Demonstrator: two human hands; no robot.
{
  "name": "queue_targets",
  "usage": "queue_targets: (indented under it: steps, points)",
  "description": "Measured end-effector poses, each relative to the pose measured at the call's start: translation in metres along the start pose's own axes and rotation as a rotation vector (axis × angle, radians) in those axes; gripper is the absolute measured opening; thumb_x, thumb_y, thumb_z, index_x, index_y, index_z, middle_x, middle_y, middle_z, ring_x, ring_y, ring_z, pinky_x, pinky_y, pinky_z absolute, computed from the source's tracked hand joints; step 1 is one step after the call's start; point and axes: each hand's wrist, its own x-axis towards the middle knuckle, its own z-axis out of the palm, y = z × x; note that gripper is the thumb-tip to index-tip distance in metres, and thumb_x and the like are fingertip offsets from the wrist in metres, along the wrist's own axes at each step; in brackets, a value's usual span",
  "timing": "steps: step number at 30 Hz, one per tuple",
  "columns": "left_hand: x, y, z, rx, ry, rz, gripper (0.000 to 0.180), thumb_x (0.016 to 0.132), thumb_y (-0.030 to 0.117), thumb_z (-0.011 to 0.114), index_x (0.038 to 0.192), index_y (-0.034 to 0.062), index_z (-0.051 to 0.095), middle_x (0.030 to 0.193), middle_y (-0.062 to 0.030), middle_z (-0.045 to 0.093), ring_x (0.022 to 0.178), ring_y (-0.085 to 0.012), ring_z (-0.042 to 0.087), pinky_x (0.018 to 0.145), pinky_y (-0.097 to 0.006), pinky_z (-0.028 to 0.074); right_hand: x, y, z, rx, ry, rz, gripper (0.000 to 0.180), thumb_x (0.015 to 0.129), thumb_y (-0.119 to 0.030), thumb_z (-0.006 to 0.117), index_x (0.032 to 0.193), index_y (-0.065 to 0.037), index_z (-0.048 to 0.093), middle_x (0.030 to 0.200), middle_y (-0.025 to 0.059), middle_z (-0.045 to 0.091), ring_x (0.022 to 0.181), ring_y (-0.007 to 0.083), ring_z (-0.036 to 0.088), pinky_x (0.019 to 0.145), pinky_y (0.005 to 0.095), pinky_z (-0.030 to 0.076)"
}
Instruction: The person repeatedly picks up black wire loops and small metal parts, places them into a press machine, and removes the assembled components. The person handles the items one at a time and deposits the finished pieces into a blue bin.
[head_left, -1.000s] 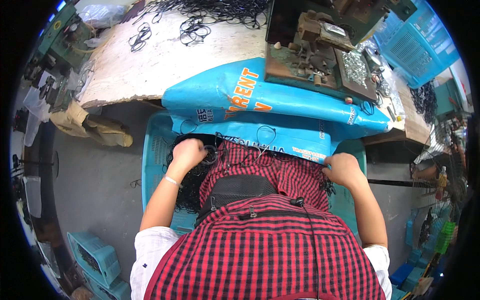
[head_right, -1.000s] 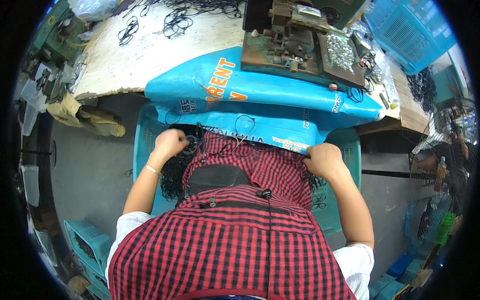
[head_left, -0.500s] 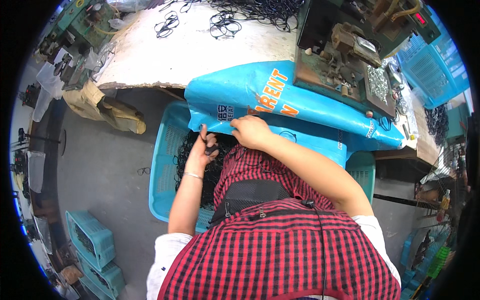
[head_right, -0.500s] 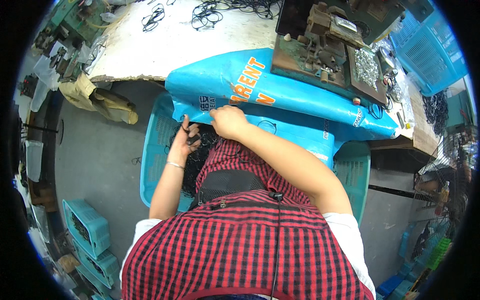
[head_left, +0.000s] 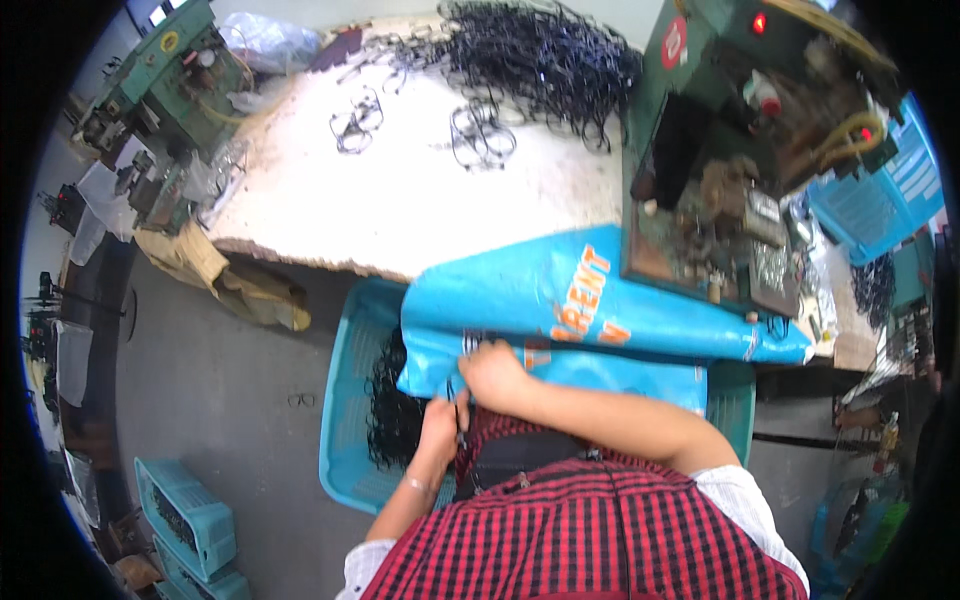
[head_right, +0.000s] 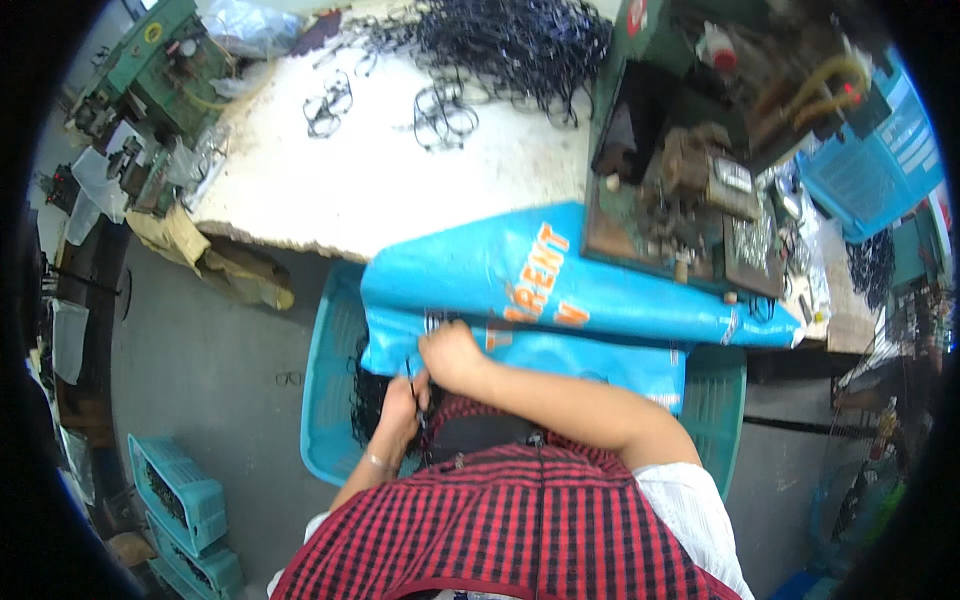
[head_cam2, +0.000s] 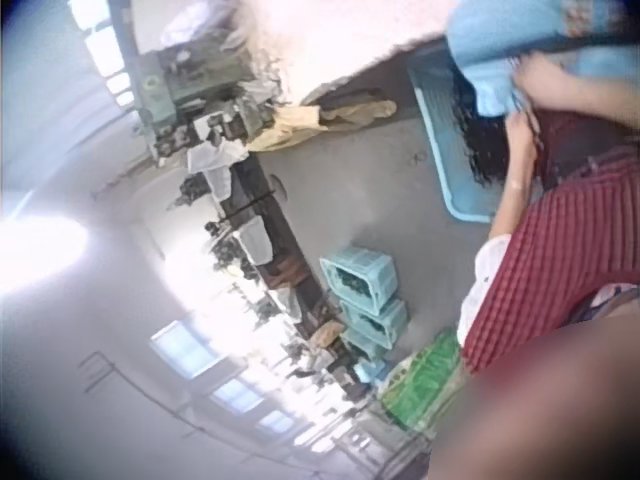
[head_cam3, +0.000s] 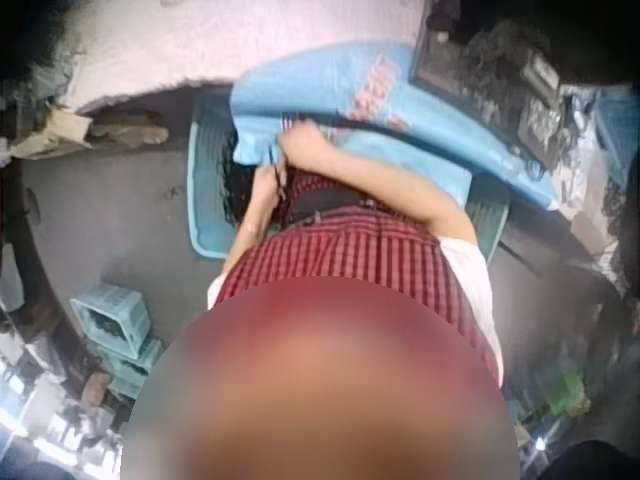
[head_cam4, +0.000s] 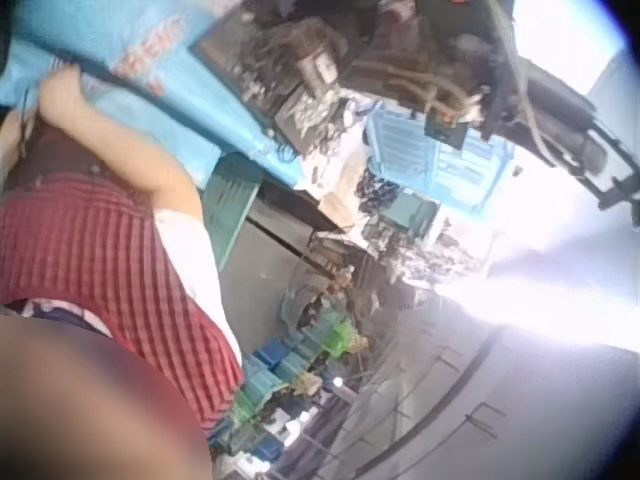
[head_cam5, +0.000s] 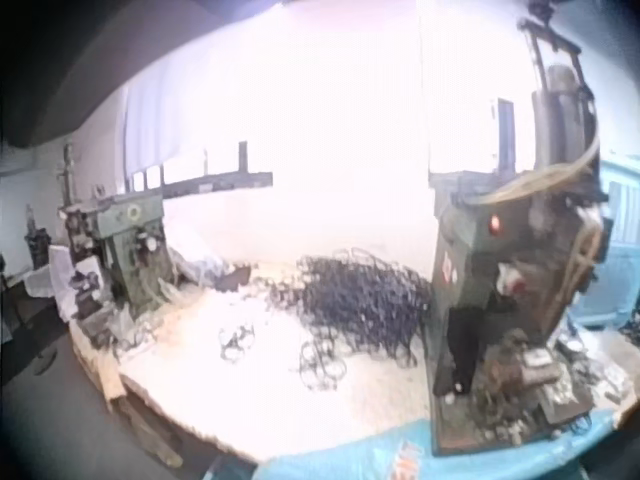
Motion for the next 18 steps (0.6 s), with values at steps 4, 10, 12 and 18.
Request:
queue_targets:
  steps: [4,10,12,18]
  points:
    - [-0.041,0.078,-0.018,0.594,-0.237,-0.067,0.027,0.104,0.027,0.062,0.092,0.0034,0.068,0.07,-0.0028,0.064,0.058,-0.0109,0.058,0.053,-0.03,0.045,-0.03,0.005,-0.056,0.427,0.071,0.045,0.019,0.084,-0.024,0.064,0.075,-0.008,0.066,0.07,0.0179,0.068,0.067,0.0387,0.068,0.064,0.0507,0.054]
    - [0.012,0.279,-0.052,0.629,0.172,0.555,0.033,0.109,0.029,0.053,0.099,0.0052,0.073,0.07,0.0022,0.056,0.057,-0.0048,0.047,0.051,-0.025,0.04,-0.043,0.076,-0.19,0.916,0.154,0.388,0.01,0.086,-0.015,0.072,0.09,-0.006,0.07,0.081,0.0093,0.074,0.07,0.0256,0.071,0.065,0.0362,0.056]
    - [0.086,0.342,-0.045,0.739,0.323,0.85,0.036,0.11,0.029,0.049,0.114,0.0019,0.073,0.076,-0.0005,0.059,0.069,-0.0099,0.053,0.064,-0.027,0.044,-0.029,0.096,-0.211,0.732,0.414,0.426,0.007,0.086,-0.011,0.071,0.09,-0.005,0.07,0.08,0.0093,0.072,0.07,0.0256,0.07,0.063,0.0359,0.054]
    - [0.346,0.533,-0.027,1.175,0.431,1.063,0.042,0.099,0.033,0.052,0.105,-0.0026,0.074,0.102,-0.0261,0.071,0.097,-0.0424,0.066,0.086,-0.049,0.05,0.031,0.131,-0.163,0.503,0.656,0.354,0.007,0.084,-0.004,0.068,0.09,-0.004,0.07,0.082,0.0142,0.068,0.077,0.0348,0.065,0.071,0.0435,0.051]
